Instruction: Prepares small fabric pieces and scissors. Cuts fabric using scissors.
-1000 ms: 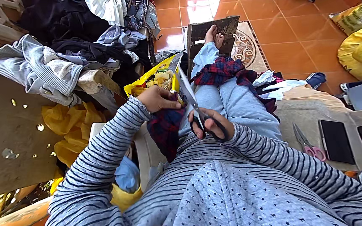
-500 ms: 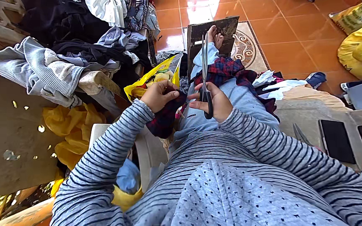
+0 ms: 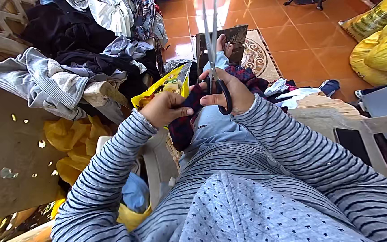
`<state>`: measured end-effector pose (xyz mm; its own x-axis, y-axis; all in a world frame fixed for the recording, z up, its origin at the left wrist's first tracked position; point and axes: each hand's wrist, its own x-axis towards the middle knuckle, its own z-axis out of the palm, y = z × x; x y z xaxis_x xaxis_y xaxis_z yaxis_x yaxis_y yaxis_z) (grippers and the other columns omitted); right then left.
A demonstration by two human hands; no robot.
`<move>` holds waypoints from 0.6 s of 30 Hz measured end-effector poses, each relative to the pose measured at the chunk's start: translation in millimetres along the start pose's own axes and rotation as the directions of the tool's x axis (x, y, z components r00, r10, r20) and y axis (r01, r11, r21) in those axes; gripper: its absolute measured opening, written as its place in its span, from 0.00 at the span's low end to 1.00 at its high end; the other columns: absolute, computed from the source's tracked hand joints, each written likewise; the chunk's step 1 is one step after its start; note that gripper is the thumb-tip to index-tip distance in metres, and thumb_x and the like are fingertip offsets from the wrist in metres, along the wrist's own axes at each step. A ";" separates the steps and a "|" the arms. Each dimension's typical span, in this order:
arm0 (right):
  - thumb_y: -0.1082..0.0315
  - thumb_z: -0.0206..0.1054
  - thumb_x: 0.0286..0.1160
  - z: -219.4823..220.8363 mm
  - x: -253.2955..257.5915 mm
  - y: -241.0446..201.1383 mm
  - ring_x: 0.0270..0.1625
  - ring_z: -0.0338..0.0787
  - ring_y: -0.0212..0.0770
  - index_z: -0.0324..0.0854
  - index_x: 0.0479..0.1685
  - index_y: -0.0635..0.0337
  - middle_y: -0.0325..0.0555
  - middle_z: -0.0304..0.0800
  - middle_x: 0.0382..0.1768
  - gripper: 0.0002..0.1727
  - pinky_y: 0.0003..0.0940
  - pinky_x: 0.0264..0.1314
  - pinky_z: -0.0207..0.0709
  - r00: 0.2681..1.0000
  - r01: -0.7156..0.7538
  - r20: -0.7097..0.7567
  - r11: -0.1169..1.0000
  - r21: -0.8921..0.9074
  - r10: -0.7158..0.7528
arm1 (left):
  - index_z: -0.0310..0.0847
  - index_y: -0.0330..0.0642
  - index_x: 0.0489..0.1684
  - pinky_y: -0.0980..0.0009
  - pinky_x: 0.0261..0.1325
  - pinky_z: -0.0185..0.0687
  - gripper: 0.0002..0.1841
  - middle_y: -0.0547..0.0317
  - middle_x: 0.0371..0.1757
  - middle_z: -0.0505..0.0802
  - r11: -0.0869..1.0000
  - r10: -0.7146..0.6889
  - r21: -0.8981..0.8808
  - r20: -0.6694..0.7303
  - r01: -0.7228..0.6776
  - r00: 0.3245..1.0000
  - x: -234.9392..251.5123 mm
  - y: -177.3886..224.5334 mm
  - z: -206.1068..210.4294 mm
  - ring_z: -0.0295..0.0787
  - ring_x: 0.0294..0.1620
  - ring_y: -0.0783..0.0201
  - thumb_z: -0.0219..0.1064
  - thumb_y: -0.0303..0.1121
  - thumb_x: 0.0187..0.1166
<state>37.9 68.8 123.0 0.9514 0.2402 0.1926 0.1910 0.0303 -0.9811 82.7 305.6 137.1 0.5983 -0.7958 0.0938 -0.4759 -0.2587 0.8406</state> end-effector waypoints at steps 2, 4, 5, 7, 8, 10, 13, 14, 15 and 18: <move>0.69 0.80 0.52 5.5 4.0 -1.8 0.32 0.90 0.26 0.76 0.57 0.58 0.32 0.90 0.32 0.29 0.23 0.37 0.87 0.999 0.023 0.024 0.998 -0.059 -0.022 | 0.90 0.35 0.35 0.73 0.37 0.83 0.07 0.61 0.28 0.92 0.999 0.024 0.022 0.027 -0.025 0.999 0.7 3.8 6.4 0.85 0.28 0.76 0.73 0.31 0.77; 0.69 0.79 0.51 7.8 6.8 -2.9 0.25 0.84 0.21 0.78 0.53 0.56 0.28 0.86 0.26 0.25 0.19 0.29 0.81 0.997 0.072 -0.013 0.990 -0.118 -0.074 | 0.91 0.36 0.36 0.74 0.37 0.83 0.07 0.62 0.28 0.92 1.000 -0.003 0.024 0.057 0.002 0.998 0.5 4.0 1.3 0.85 0.28 0.77 0.74 0.32 0.77; 0.68 0.79 0.53 4.9 6.3 -2.5 0.29 0.85 0.21 0.78 0.54 0.56 0.28 0.87 0.31 0.25 0.19 0.33 0.82 0.993 0.106 -0.045 0.984 -0.141 -0.113 | 0.90 0.36 0.35 0.75 0.37 0.83 0.07 0.63 0.28 0.92 1.000 -0.021 0.020 0.066 0.020 0.998 -0.7 2.8 -6.0 0.85 0.28 0.78 0.74 0.31 0.76; 0.70 0.79 0.55 -5.7 3.2 -1.5 0.37 0.88 0.22 0.79 0.57 0.56 0.29 0.88 0.39 0.25 0.23 0.42 0.86 0.978 0.130 -0.148 0.983 -0.129 -0.149 | 0.90 0.35 0.34 0.74 0.38 0.83 0.06 0.62 0.27 0.92 0.995 -0.096 0.021 0.089 0.095 0.991 -7.2 1.0 -31.3 0.85 0.28 0.77 0.73 0.30 0.77; 0.70 0.79 0.56 -12.2 1.1 -0.2 0.38 0.88 0.23 0.79 0.58 0.54 0.29 0.88 0.39 0.26 0.25 0.42 0.87 0.968 0.110 -0.211 0.986 -0.125 -0.135 | 0.91 0.35 0.34 0.74 0.39 0.84 0.06 0.62 0.28 0.92 0.991 -0.130 0.023 0.095 0.128 0.987 -12.6 -1.0 -46.9 0.86 0.28 0.77 0.72 0.29 0.78; 0.69 0.80 0.55 -25.5 -4.7 4.4 0.38 0.88 0.25 0.81 0.59 0.52 0.30 0.89 0.39 0.26 0.26 0.41 0.87 0.953 0.066 -0.288 0.992 -0.111 -0.096 | 0.90 0.36 0.31 0.76 0.38 0.84 0.05 0.65 0.26 0.92 0.983 -0.182 0.005 0.115 0.183 0.977 -26.5 -8.7 -76.5 0.86 0.28 0.78 0.72 0.26 0.77; 0.72 0.79 0.52 -31.5 -13.9 11.8 0.40 0.90 0.25 0.80 0.56 0.54 0.29 0.89 0.39 0.26 0.25 0.46 0.88 0.931 0.034 -0.361 0.997 -0.066 -0.056 | 0.90 0.37 0.31 0.79 0.38 0.84 0.04 0.68 0.26 0.92 0.962 -0.265 -0.008 0.221 0.273 0.939 -50.1 -17.8 -113.1 0.86 0.28 0.80 0.71 0.24 0.75; 0.72 0.79 0.51 -30.0 -16.8 14.9 0.40 0.91 0.25 0.80 0.54 0.54 0.28 0.90 0.38 0.26 0.23 0.46 0.88 0.924 0.027 -0.380 0.999 -0.034 -0.038 | 0.90 0.38 0.32 0.79 0.38 0.84 0.03 0.68 0.27 0.92 0.955 -0.271 -0.049 0.250 0.292 0.929 -57.5 -21.4 -122.2 0.87 0.29 0.80 0.72 0.24 0.74; 0.72 0.79 0.50 -27.8 -19.0 18.1 0.39 0.91 0.24 0.80 0.53 0.54 0.27 0.89 0.38 0.25 0.22 0.45 0.88 0.922 0.017 -0.387 1.000 -0.004 -0.017 | 0.89 0.40 0.32 0.80 0.37 0.85 0.03 0.69 0.27 0.93 0.952 -0.241 -0.121 0.270 0.282 0.932 -63.9 -24.5 -129.9 0.88 0.29 0.80 0.72 0.24 0.74; 0.73 0.78 0.50 -13.9 -23.6 22.3 0.36 0.90 0.23 0.81 0.52 0.54 0.25 0.89 0.35 0.24 0.19 0.40 0.87 0.929 -0.011 -0.369 0.998 0.064 0.034 | 0.90 0.51 0.40 0.81 0.39 0.88 0.03 0.74 0.34 0.96 0.892 0.095 -0.450 0.282 0.044 0.955 -73.8 -43.6 -141.3 0.92 0.34 0.81 0.76 0.35 0.74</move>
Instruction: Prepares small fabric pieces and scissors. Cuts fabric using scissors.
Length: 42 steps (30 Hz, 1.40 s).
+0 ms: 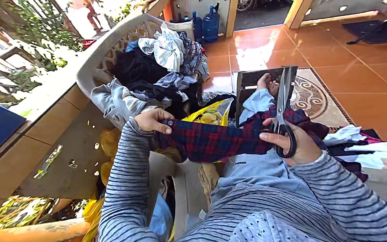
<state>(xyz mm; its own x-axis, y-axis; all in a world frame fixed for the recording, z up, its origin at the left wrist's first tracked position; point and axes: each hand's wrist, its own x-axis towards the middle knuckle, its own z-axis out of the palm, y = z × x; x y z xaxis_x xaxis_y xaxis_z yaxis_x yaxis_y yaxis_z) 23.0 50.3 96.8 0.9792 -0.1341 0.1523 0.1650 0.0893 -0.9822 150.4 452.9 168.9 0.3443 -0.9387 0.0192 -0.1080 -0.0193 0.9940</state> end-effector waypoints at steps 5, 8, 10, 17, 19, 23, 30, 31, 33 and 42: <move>0.75 0.75 0.50 19.5 -7.3 -3.2 0.35 0.89 0.22 0.80 0.51 0.53 0.24 0.89 0.33 0.23 0.19 0.38 0.86 0.998 -0.055 0.009 0.994 0.092 0.054 | 0.86 0.50 0.38 0.75 0.41 0.89 0.06 0.69 0.33 0.95 0.980 -0.016 -0.158 -0.661 -0.119 0.750 26.1 -7.1 35.3 0.91 0.34 0.77 0.64 0.31 0.69; 0.74 0.75 0.52 22.0 -12.2 -2.1 0.36 0.90 0.25 0.80 0.51 0.54 0.27 0.89 0.34 0.22 0.22 0.40 0.87 0.997 -0.081 0.031 0.986 0.143 0.077 | 0.80 0.44 0.39 0.75 0.38 0.85 0.10 0.67 0.28 0.90 0.958 -0.285 -0.237 -0.777 0.158 0.561 58.9 2.5 47.7 0.87 0.31 0.77 0.52 0.26 0.84; 0.72 0.76 0.54 21.1 -16.6 0.6 0.38 0.91 0.27 0.80 0.52 0.54 0.29 0.90 0.36 0.22 0.26 0.42 0.89 0.993 -0.111 0.067 0.977 0.182 0.100 | 0.83 0.41 0.44 0.75 0.44 0.86 0.15 0.67 0.31 0.92 0.947 -0.308 -0.175 -0.729 0.268 0.611 63.4 0.4 50.7 0.88 0.34 0.78 0.49 0.34 0.93; 0.77 0.69 0.61 27.3 -23.7 2.7 0.39 0.93 0.33 0.78 0.51 0.56 0.36 0.92 0.35 0.17 0.32 0.45 0.90 0.986 -0.167 0.033 0.917 0.362 0.166 | 0.83 0.42 0.47 0.78 0.47 0.89 0.05 0.71 0.33 0.94 0.958 -0.235 -0.003 -0.579 0.286 0.781 48.7 6.1 51.4 0.91 0.35 0.79 0.65 0.24 0.80; 0.79 0.67 0.62 31.1 -24.1 3.5 0.38 0.93 0.33 0.76 0.52 0.57 0.38 0.91 0.35 0.18 0.32 0.45 0.90 0.981 -0.190 0.028 0.914 0.358 0.193 | 0.83 0.43 0.45 0.76 0.46 0.91 0.08 0.70 0.33 0.95 0.982 -0.181 -0.072 -0.633 0.175 0.753 52.1 13.9 60.9 0.92 0.35 0.77 0.56 0.24 0.87; 0.80 0.66 0.63 37.4 -25.8 6.7 0.33 0.91 0.31 0.77 0.52 0.58 0.36 0.90 0.31 0.18 0.29 0.40 0.88 0.976 -0.214 0.046 0.922 0.322 0.211 | 0.84 0.44 0.40 0.79 0.40 0.88 0.15 0.72 0.27 0.92 0.955 -0.240 -0.033 -0.673 0.295 0.700 66.6 17.7 69.4 0.89 0.30 0.80 0.52 0.36 0.93; 0.79 0.70 0.59 40.2 -30.9 9.0 0.35 0.91 0.29 0.77 0.53 0.55 0.36 0.89 0.33 0.20 0.28 0.40 0.90 0.973 -0.230 0.058 0.901 0.368 0.225 | 0.85 0.44 0.41 0.79 0.49 0.89 0.06 0.73 0.34 0.94 0.996 -0.018 0.070 -0.513 0.063 0.858 71.1 -1.8 65.9 0.91 0.37 0.81 0.69 0.22 0.74; 0.79 0.70 0.58 40.4 -31.1 10.2 0.35 0.91 0.30 0.78 0.54 0.56 0.36 0.89 0.34 0.21 0.28 0.40 0.90 0.973 -0.231 0.064 0.903 0.362 0.223 | 0.82 0.44 0.44 0.77 0.52 0.88 0.05 0.73 0.37 0.93 0.989 0.093 0.144 -0.534 -0.018 0.841 74.0 -3.6 68.8 0.90 0.40 0.80 0.65 0.24 0.79; 0.79 0.71 0.56 40.4 -30.5 12.3 0.34 0.92 0.32 0.78 0.54 0.57 0.37 0.90 0.34 0.22 0.29 0.40 0.90 0.972 -0.237 0.090 0.901 0.364 0.219 | 0.79 0.43 0.49 0.75 0.51 0.89 0.04 0.73 0.37 0.92 0.941 0.301 0.306 -0.568 -0.144 0.766 82.2 -5.1 72.9 0.91 0.39 0.79 0.60 0.28 0.85; 0.77 0.72 0.61 37.9 -25.9 18.3 0.37 0.92 0.28 0.76 0.57 0.52 0.35 0.92 0.36 0.22 0.26 0.41 0.89 0.999 -0.022 0.046 0.929 0.369 0.005 | 0.89 0.40 0.46 0.70 0.47 0.87 0.13 0.63 0.34 0.94 0.785 -0.271 0.331 -0.577 0.524 0.771 66.1 28.7 69.6 0.89 0.34 0.75 0.80 0.37 0.72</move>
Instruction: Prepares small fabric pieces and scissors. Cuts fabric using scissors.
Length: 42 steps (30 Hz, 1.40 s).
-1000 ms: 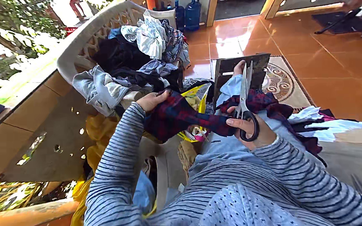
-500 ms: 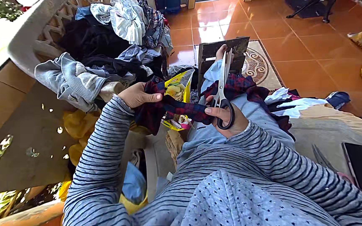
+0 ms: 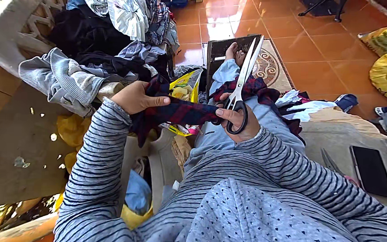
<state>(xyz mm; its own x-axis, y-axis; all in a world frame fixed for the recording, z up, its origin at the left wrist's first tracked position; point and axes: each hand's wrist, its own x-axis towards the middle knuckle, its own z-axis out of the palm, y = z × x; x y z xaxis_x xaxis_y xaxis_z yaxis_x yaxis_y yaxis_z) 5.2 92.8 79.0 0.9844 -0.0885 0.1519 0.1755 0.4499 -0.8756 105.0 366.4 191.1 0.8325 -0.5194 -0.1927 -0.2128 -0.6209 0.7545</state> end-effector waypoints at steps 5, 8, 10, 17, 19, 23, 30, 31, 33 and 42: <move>0.79 0.74 0.61 2.1 -2.5 -1.7 0.39 0.93 0.27 0.75 0.59 0.49 0.32 0.94 0.38 0.26 0.24 0.43 0.89 0.983 0.183 0.010 0.982 -0.050 -0.182 | 0.88 0.38 0.43 0.60 0.46 0.83 0.18 0.57 0.32 0.91 0.983 -0.147 0.112 0.010 0.145 0.989 2.1 0.9 -5.3 0.86 0.33 0.68 0.74 0.47 0.78; 0.79 0.74 0.61 1.3 -2.8 -2.1 0.39 0.93 0.26 0.74 0.59 0.49 0.31 0.94 0.39 0.26 0.21 0.41 0.88 0.975 0.222 0.017 0.971 -0.084 -0.222 | 0.87 0.42 0.46 0.75 0.46 0.89 0.08 0.69 0.32 0.93 0.990 -0.023 -0.138 -0.067 0.014 0.998 -0.6 -5.7 -4.1 0.89 0.33 0.80 0.69 0.37 0.83; 0.79 0.74 0.61 1.3 -3.9 0.1 0.39 0.93 0.25 0.75 0.58 0.48 0.30 0.95 0.39 0.26 0.20 0.42 0.88 0.982 0.189 0.015 0.977 -0.094 -0.189 | 0.84 0.44 0.48 0.77 0.48 0.90 0.07 0.72 0.34 0.94 0.925 0.105 -0.345 -0.171 -0.159 0.980 1.5 -10.3 0.6 0.91 0.36 0.81 0.59 0.33 0.89; 0.80 0.72 0.60 5.5 -6.0 5.9 0.38 0.93 0.27 0.73 0.59 0.50 0.32 0.94 0.38 0.26 0.23 0.42 0.89 0.990 0.133 -0.023 0.987 -0.094 -0.136 | 0.85 0.44 0.43 0.79 0.42 0.88 0.11 0.74 0.29 0.92 0.953 0.120 -0.261 -0.128 -0.151 0.984 1.1 -0.9 8.9 0.88 0.32 0.83 0.60 0.38 0.88; 0.80 0.73 0.60 4.4 -5.2 5.9 0.38 0.93 0.27 0.73 0.60 0.50 0.32 0.94 0.38 0.26 0.22 0.41 0.88 0.985 0.167 -0.025 0.980 -0.107 -0.171 | 0.87 0.43 0.43 0.79 0.43 0.89 0.05 0.71 0.31 0.94 0.959 0.068 -0.275 -0.021 -0.071 0.997 3.6 -6.5 4.0 0.90 0.32 0.81 0.69 0.34 0.82; 0.80 0.73 0.60 4.9 -6.2 7.9 0.38 0.92 0.26 0.73 0.60 0.51 0.32 0.94 0.38 0.27 0.20 0.39 0.87 0.983 0.176 -0.030 0.977 -0.122 -0.181 | 0.85 0.45 0.46 0.76 0.48 0.91 0.06 0.72 0.34 0.95 0.867 0.038 -0.473 -0.254 -0.159 0.966 8.1 -6.6 10.5 0.93 0.36 0.79 0.61 0.31 0.88; 0.81 0.73 0.57 14.0 -15.8 16.2 0.34 0.93 0.28 0.76 0.55 0.52 0.31 0.93 0.32 0.24 0.26 0.40 0.90 0.998 -0.015 0.059 0.994 -0.110 0.021 | 0.80 0.50 0.45 0.78 0.46 0.91 0.10 0.78 0.32 0.93 0.773 0.232 -0.383 -0.571 -0.505 0.788 5.3 15.2 33.3 0.92 0.35 0.81 0.51 0.30 0.93; 0.81 0.73 0.57 15.3 -16.4 16.5 0.34 0.93 0.28 0.75 0.54 0.52 0.31 0.93 0.32 0.24 0.26 0.40 0.89 0.996 -0.028 0.077 0.993 -0.116 0.037 | 0.80 0.50 0.45 0.79 0.45 0.91 0.11 0.78 0.31 0.92 0.780 0.255 -0.366 -0.555 -0.507 0.792 2.4 17.5 33.7 0.91 0.35 0.81 0.51 0.30 0.93; 0.81 0.73 0.57 17.1 -16.2 17.2 0.34 0.92 0.29 0.76 0.54 0.53 0.33 0.93 0.32 0.24 0.26 0.40 0.89 0.996 -0.025 0.085 0.994 -0.107 0.034 | 0.81 0.50 0.44 0.79 0.43 0.91 0.09 0.78 0.31 0.93 0.789 0.337 -0.343 -0.451 -0.509 0.826 -3.5 17.1 28.8 0.91 0.34 0.82 0.54 0.32 0.92; 0.82 0.73 0.58 15.0 -14.7 16.9 0.33 0.93 0.28 0.77 0.55 0.52 0.34 0.95 0.32 0.24 0.23 0.39 0.88 1.000 0.002 0.027 0.998 -0.065 0.000 | 0.87 0.43 0.42 0.82 0.46 0.86 0.08 0.71 0.33 0.93 0.968 0.153 -0.179 -0.144 -0.178 0.978 -8.9 4.7 0.8 0.88 0.35 0.83 0.77 0.23 0.70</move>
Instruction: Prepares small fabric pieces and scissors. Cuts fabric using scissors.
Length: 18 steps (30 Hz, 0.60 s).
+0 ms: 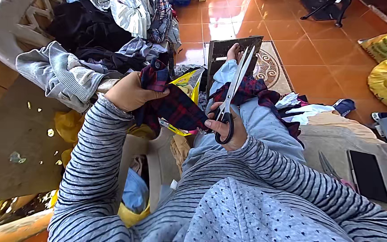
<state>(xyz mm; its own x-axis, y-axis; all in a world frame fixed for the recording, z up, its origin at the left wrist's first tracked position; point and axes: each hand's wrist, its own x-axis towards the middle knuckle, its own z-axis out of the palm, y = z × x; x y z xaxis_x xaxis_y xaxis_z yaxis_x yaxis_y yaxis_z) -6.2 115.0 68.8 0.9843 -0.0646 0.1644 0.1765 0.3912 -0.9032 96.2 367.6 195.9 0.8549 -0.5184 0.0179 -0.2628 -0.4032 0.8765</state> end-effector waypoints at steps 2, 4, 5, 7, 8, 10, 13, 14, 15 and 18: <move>0.81 0.72 0.58 0.4 -0.3 0.4 0.34 0.92 0.27 0.76 0.56 0.52 0.33 0.94 0.33 0.24 0.21 0.37 0.87 1.000 0.009 0.008 1.000 -0.011 -0.009 | 0.87 0.44 0.41 0.82 0.44 0.85 0.05 0.73 0.32 0.92 0.997 0.060 0.053 -0.021 -0.059 0.998 2.1 -4.1 1.9 0.87 0.33 0.85 0.75 0.26 0.74; 0.80 0.72 0.60 0.3 -0.9 0.2 0.36 0.92 0.25 0.75 0.57 0.51 0.32 0.94 0.35 0.25 0.20 0.37 0.87 1.000 0.014 0.022 0.999 -0.038 -0.013 | 0.86 0.43 0.42 0.80 0.43 0.85 0.03 0.71 0.31 0.91 0.991 0.081 0.112 -0.039 -0.076 0.996 4.7 -6.1 5.0 0.86 0.32 0.84 0.72 0.30 0.78; 0.81 0.72 0.59 0.8 -0.9 -0.3 0.35 0.92 0.26 0.75 0.57 0.52 0.32 0.94 0.35 0.25 0.20 0.38 0.87 1.000 0.007 0.018 0.999 -0.034 -0.007 | 0.85 0.43 0.42 0.79 0.42 0.83 0.04 0.71 0.30 0.89 0.985 0.069 0.160 -0.041 -0.061 0.997 5.4 -4.6 6.7 0.84 0.31 0.84 0.69 0.33 0.82; 0.82 0.72 0.58 1.8 -0.6 -1.3 0.34 0.93 0.28 0.76 0.56 0.53 0.33 0.94 0.32 0.25 0.23 0.41 0.88 1.000 -0.015 0.001 1.000 -0.018 0.015 | 0.85 0.44 0.35 0.79 0.34 0.77 0.09 0.72 0.24 0.85 0.974 0.054 0.222 -0.050 -0.042 0.997 7.0 -1.8 10.6 0.80 0.25 0.84 0.64 0.36 0.87; 0.82 0.72 0.58 2.2 -0.7 -1.6 0.34 0.93 0.29 0.76 0.56 0.53 0.34 0.94 0.32 0.25 0.24 0.42 0.89 1.000 -0.025 -0.001 1.000 -0.009 0.025 | 0.84 0.46 0.30 0.79 0.30 0.74 0.12 0.73 0.21 0.83 0.974 0.067 0.221 -0.054 -0.053 0.996 7.7 -2.0 12.4 0.78 0.22 0.84 0.63 0.36 0.87; 0.81 0.72 0.59 2.2 -1.2 -1.8 0.34 0.93 0.29 0.76 0.55 0.52 0.34 0.93 0.32 0.24 0.25 0.41 0.89 0.999 -0.050 0.018 0.999 -0.015 0.051 | 0.82 0.48 0.26 0.81 0.26 0.73 0.14 0.75 0.18 0.82 0.983 0.108 0.156 -0.054 -0.098 0.993 6.5 -1.0 14.9 0.77 0.20 0.85 0.62 0.35 0.87; 0.79 0.74 0.60 -0.2 -2.2 -0.3 0.35 0.93 0.31 0.75 0.56 0.53 0.33 0.93 0.34 0.24 0.28 0.43 0.90 0.993 -0.060 0.105 0.998 -0.018 0.061 | 0.81 0.50 0.28 0.85 0.28 0.76 0.12 0.79 0.20 0.84 0.980 0.198 0.046 -0.060 -0.196 0.978 2.3 2.5 16.4 0.79 0.21 0.87 0.61 0.32 0.87; 0.77 0.75 0.60 -0.9 -2.5 0.2 0.36 0.93 0.30 0.75 0.56 0.52 0.32 0.92 0.34 0.24 0.28 0.44 0.90 0.987 -0.060 0.147 0.998 -0.022 0.062 | 0.81 0.50 0.28 0.86 0.29 0.78 0.12 0.79 0.20 0.85 0.975 0.220 0.020 -0.064 -0.219 0.973 0.9 3.9 16.0 0.80 0.22 0.88 0.60 0.31 0.87; 0.75 0.76 0.61 -1.8 -2.5 0.8 0.36 0.93 0.30 0.75 0.57 0.51 0.31 0.92 0.34 0.24 0.28 0.44 0.90 0.978 -0.060 0.196 0.998 -0.029 0.065 | 0.81 0.50 0.29 0.86 0.30 0.79 0.12 0.79 0.21 0.85 0.971 0.236 -0.006 -0.055 -0.237 0.970 -0.7 5.3 14.7 0.81 0.23 0.87 0.60 0.30 0.88; 0.63 0.77 0.69 -10.7 1.6 3.9 0.42 0.94 0.32 0.72 0.62 0.52 0.32 0.94 0.38 0.24 0.30 0.51 0.89 0.900 -0.070 0.425 0.995 -0.072 0.094 | 0.82 0.51 0.31 0.86 0.33 0.83 0.13 0.80 0.22 0.88 0.970 0.224 -0.085 -0.028 -0.226 0.974 -8.1 13.4 9.1 0.85 0.25 0.87 0.56 0.29 0.89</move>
<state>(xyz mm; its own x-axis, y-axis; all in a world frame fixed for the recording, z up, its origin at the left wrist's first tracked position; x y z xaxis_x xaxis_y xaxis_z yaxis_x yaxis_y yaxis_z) -3.8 106.7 61.3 0.9002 0.3688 0.2318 0.1075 0.3275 -0.9387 81.7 359.5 203.1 0.7864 -0.5743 0.2275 -0.4104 -0.2105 0.8873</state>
